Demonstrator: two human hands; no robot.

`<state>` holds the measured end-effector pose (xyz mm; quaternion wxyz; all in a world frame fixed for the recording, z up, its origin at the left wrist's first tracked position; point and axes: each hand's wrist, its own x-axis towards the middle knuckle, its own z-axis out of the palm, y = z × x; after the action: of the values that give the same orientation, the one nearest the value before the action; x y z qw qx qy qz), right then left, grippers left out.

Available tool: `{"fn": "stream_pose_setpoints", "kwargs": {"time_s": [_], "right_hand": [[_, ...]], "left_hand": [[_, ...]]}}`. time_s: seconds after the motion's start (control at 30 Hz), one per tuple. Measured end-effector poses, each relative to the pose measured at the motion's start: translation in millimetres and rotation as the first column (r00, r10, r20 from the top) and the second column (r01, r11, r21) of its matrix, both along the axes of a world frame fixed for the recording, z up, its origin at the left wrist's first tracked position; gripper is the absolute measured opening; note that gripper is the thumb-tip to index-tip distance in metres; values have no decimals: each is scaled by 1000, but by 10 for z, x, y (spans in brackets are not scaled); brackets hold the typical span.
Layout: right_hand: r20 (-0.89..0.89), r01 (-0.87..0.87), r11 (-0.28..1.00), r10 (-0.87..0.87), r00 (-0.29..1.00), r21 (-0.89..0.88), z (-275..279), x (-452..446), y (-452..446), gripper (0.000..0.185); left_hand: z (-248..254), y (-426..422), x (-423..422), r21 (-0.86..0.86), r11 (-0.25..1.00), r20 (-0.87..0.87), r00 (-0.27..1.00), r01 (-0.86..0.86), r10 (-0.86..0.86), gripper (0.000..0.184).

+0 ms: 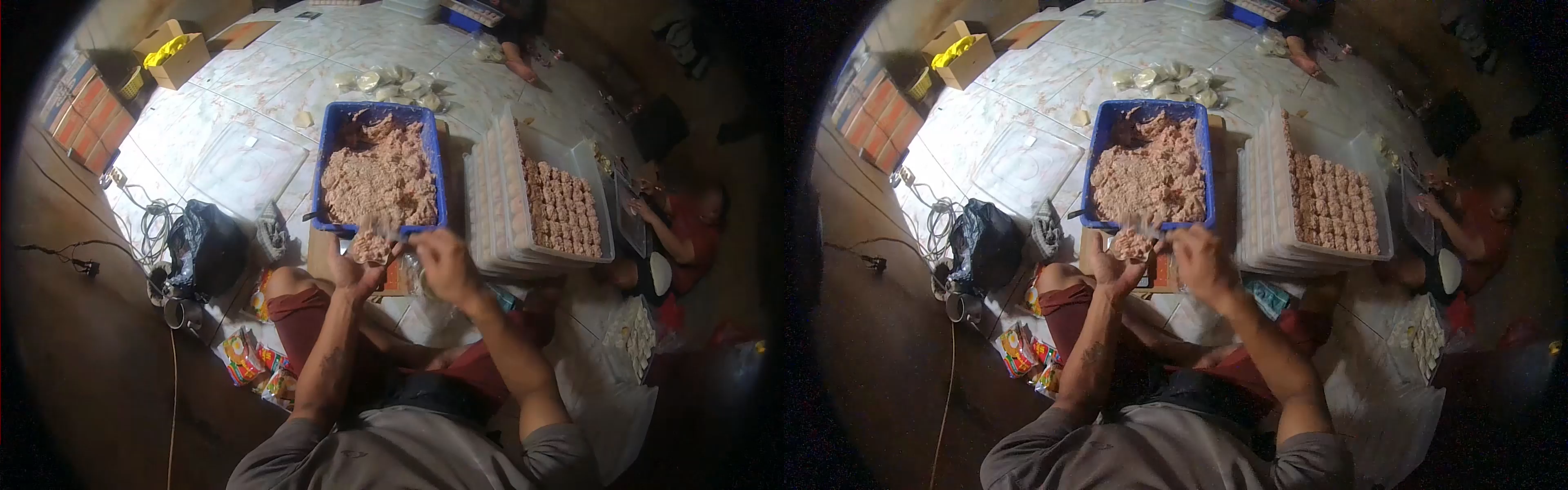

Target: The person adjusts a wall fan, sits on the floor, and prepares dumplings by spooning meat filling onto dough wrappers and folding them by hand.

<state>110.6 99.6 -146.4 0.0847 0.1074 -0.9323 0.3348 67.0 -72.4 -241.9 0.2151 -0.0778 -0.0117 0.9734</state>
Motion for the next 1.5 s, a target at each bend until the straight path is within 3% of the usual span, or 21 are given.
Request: {"fn": "stream_pose_setpoints", "kwargs": {"time_s": [0.03,0.1,0.17,0.23,0.3,0.37,0.4,0.53,0.7,0.77,0.8,0.83,0.9,0.93,0.97,1.03,1.1,1.2,1.3,1.4,1.5], "right_hand": [[84,-4,979,-13,996,202,-21,152,-79,17],[74,-25,988,13,997,153,92,347,-81,16],[54,-49,993,43,998,107,220,367,-66,16],[17,39,994,-41,999,102,278,389,-85,15],[142,-16,973,-17,990,231,163,445,-25,15],[104,-32,979,11,994,200,231,478,28,15],[127,-44,986,24,992,161,351,443,31,16],[54,-186,958,178,983,217,-268,318,227,10],[26,-67,986,64,998,155,-36,495,266,8],[-65,-77,955,99,993,285,71,466,307,8],[127,-39,980,15,992,193,168,525,338,17],[119,-32,981,9,993,190,117,501,334,17],[-65,114,965,-133,989,-235,-98,438,370,12],[240,235,921,-163,957,-310,-187,446,336,16],[242,240,920,-167,956,-310,-326,444,298,16],[394,203,680,137,909,-705,-654,402,237,22],[363,179,704,119,924,-687,-708,392,229,25],[328,149,450,351,877,-880,-105,363,154,22],[315,24,786,219,924,-618,-104,221,220,17],[142,55,765,48,989,-642,-72,366,242,18],[151,119,659,-8,988,-743,-555,625,253,20]], "left_hand": [[19,3,-44,-4,1000,-3,1000,-5,5,91],[-21,17,-85,-61,997,73,996,-49,53,91],[-8,8,-64,144,989,-30,999,-16,20,89],[76,107,52,-174,982,54,995,-69,80,89],[-254,113,25,11,1000,-133,991,27,-25,87],[-331,102,-15,-15,998,97,994,-53,55,88],[-483,96,-26,257,963,-222,975,75,-17,88],[-136,132,70,78,982,-73,983,173,-167,85],[-206,133,165,51,974,-99,972,221,-215,81],[-171,66,139,-107,961,99,964,255,-245,77],[-152,42,145,-225,945,114,970,238,-217,76],[-174,-8,168,-230,943,108,969,242,-222,76],[-295,-71,139,-444,852,-194,898,279,-395,72],[-469,-64,83,-215,889,-353,817,405,-457,73],[-256,6,175,-214,887,-351,815,409,-461,73],[467,163,417,-775,583,-106,859,245,-501,78],[558,101,374,-765,620,-141,893,177,-428,75],[354,-211,343,-898,441,-330,665,-1,-670,65],[486,-41,497,-861,433,-491,662,-269,-566,48],[654,-29,387,-726,225,-651,545,-650,-528,32],[188,-4,293,-872,207,-488,819,-443,-303,28]]}}
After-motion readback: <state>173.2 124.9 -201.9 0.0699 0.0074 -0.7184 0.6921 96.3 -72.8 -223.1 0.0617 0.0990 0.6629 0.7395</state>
